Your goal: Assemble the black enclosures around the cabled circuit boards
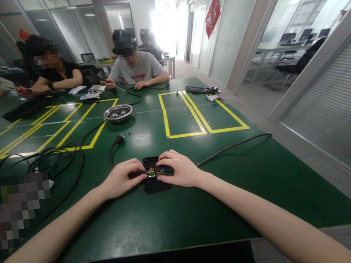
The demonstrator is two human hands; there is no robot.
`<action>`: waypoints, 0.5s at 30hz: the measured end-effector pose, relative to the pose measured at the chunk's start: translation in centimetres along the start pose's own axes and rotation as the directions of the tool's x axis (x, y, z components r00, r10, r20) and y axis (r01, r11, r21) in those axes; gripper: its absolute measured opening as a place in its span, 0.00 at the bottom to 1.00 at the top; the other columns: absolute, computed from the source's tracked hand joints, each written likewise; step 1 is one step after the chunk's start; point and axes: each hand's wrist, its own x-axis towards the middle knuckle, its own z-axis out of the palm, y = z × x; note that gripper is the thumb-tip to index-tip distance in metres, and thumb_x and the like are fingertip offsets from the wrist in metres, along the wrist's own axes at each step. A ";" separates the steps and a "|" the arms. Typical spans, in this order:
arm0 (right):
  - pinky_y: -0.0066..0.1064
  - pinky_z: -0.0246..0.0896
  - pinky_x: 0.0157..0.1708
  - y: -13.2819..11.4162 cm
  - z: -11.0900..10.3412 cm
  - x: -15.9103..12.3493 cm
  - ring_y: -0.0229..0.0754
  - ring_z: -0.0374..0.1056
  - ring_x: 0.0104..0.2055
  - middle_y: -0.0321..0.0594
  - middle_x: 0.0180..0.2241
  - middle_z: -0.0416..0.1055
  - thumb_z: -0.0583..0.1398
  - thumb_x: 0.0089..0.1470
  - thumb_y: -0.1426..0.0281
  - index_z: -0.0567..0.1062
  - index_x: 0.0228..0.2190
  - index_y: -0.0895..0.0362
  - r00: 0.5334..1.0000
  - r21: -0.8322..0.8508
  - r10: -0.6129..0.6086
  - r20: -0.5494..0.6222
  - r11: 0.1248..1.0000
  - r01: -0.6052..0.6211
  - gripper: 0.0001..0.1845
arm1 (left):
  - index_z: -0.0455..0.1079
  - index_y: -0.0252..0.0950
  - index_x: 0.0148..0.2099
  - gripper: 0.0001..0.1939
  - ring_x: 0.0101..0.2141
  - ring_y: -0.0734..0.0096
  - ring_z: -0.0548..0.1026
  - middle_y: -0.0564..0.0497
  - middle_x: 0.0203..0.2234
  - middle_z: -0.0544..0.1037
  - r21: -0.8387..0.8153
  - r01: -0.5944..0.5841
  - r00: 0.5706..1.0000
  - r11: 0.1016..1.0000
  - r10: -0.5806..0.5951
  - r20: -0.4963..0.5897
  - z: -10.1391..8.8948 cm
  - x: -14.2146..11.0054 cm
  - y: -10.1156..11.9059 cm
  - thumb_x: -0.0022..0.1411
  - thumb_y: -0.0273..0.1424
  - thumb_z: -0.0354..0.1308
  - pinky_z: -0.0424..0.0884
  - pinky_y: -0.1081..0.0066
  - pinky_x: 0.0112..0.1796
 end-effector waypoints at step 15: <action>0.35 0.66 0.39 1.3 -3.4 -0.8 0.44 0.71 0.37 0.42 0.32 0.76 0.61 0.66 0.65 0.78 0.31 0.56 0.994 0.066 0.006 0.105 0.998 -0.013 0.12 | 0.79 0.33 0.37 0.07 0.28 0.74 0.73 0.51 0.28 0.79 -0.235 0.046 0.995 0.971 -0.066 -0.078 -0.8 0.0 0.8 0.64 0.31 0.64 0.68 0.74 0.31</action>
